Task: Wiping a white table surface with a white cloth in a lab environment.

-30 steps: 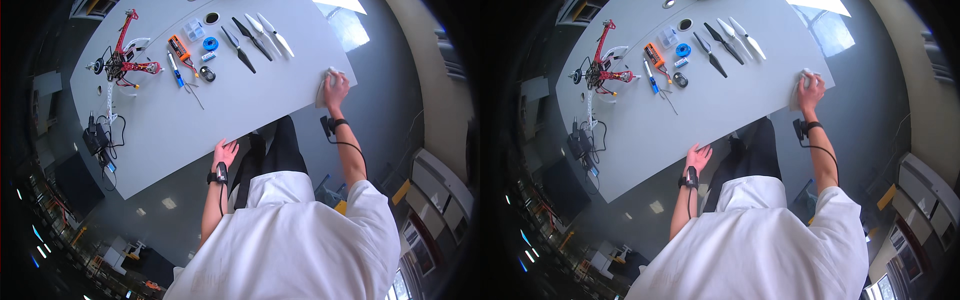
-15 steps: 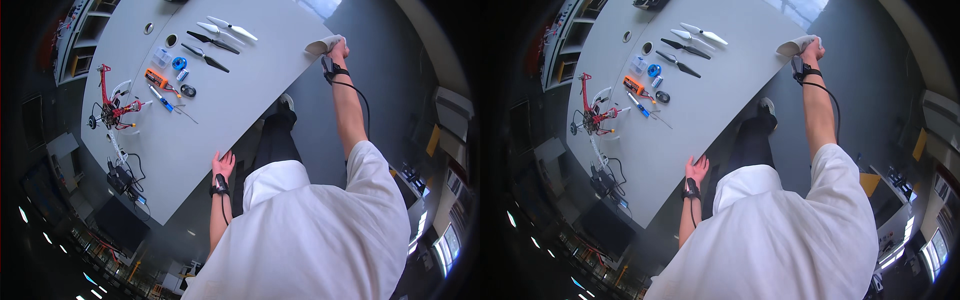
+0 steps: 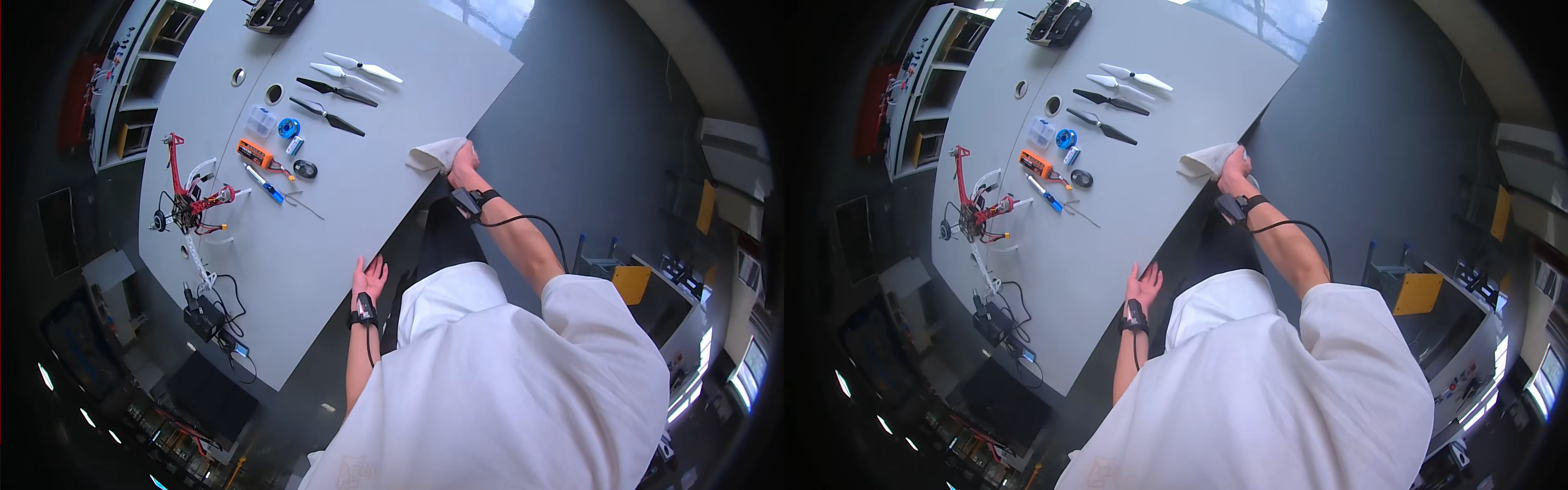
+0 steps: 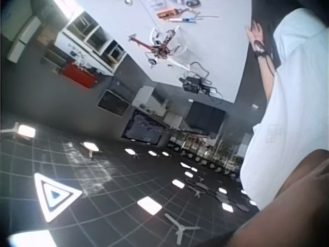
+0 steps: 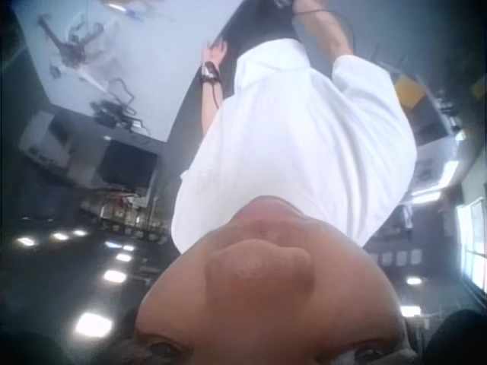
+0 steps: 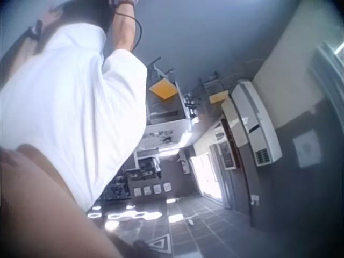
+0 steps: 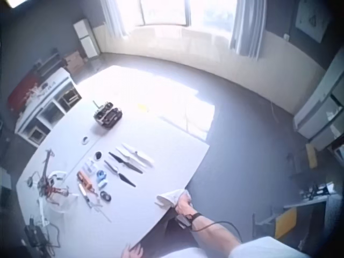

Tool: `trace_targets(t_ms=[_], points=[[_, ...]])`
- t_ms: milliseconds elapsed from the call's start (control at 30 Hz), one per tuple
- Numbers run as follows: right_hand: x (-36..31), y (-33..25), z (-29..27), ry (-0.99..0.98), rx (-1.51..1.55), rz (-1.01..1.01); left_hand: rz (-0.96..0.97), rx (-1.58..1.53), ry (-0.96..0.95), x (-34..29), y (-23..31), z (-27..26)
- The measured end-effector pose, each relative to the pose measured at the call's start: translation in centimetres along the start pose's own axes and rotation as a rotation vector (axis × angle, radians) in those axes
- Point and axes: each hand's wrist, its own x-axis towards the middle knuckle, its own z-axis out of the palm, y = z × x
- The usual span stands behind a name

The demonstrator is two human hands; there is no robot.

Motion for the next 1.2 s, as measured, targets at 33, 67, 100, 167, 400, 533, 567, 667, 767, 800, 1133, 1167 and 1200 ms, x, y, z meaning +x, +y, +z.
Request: trace_targets(t_ms=[33,67,100,167,400,533,567,667,767,800,1133,1167,1200], points=[[-2.3,1.6,0.2,0.038,-0.141,0.034,0.009,-0.019,0.001,0.0,0.1,-0.8],[-4.0,2.8,0.3,0.079,-0.282,0.065,0.023,-0.041,-0.006,0.0,0.1,-1.5],[-3.8,3.6,-0.1,0.083,-0.279,0.059,0.026,-0.042,-0.019,0.0,0.0,-1.3],[-2.8,5.1,-1.0,-0.084,-0.120,0.133,0.038,-0.014,-0.029,-0.1,-0.3,-0.7],[-5.0,-1.7,-2.3,-0.523,-0.281,0.148,0.057,-0.082,-0.029,0.2,-0.5,-2.1],[-1.9,-7.2,-3.7,-0.804,-0.219,0.091,0.080,-0.054,-0.052,0.5,-1.1,-0.4],[-0.8,-8.6,-3.6,-0.802,-0.226,0.091,0.080,-0.066,-0.044,0.5,-1.2,-0.2],[2.7,-13.4,-2.3,-0.754,-0.163,-0.017,0.084,-0.086,-0.058,0.3,-1.3,-0.1],[3.7,-16.2,-0.6,-0.537,-0.162,-0.126,0.081,-0.099,-0.015,0.1,-1.4,0.0],[4.0,-16.5,-0.2,-0.536,-0.163,-0.124,0.094,-0.092,0.002,-0.1,-1.6,0.1],[0.9,-11.2,0.2,-0.209,-0.289,-0.154,0.118,-0.143,0.083,-0.7,-0.2,-3.6],[0.4,-10.1,0.0,-0.215,-0.345,-0.143,0.117,-0.150,0.098,-0.9,-0.1,-3.9],[0.1,-9.0,-0.4,-0.222,-0.397,-0.136,0.118,-0.156,0.108,-1.1,0.2,-4.3]])
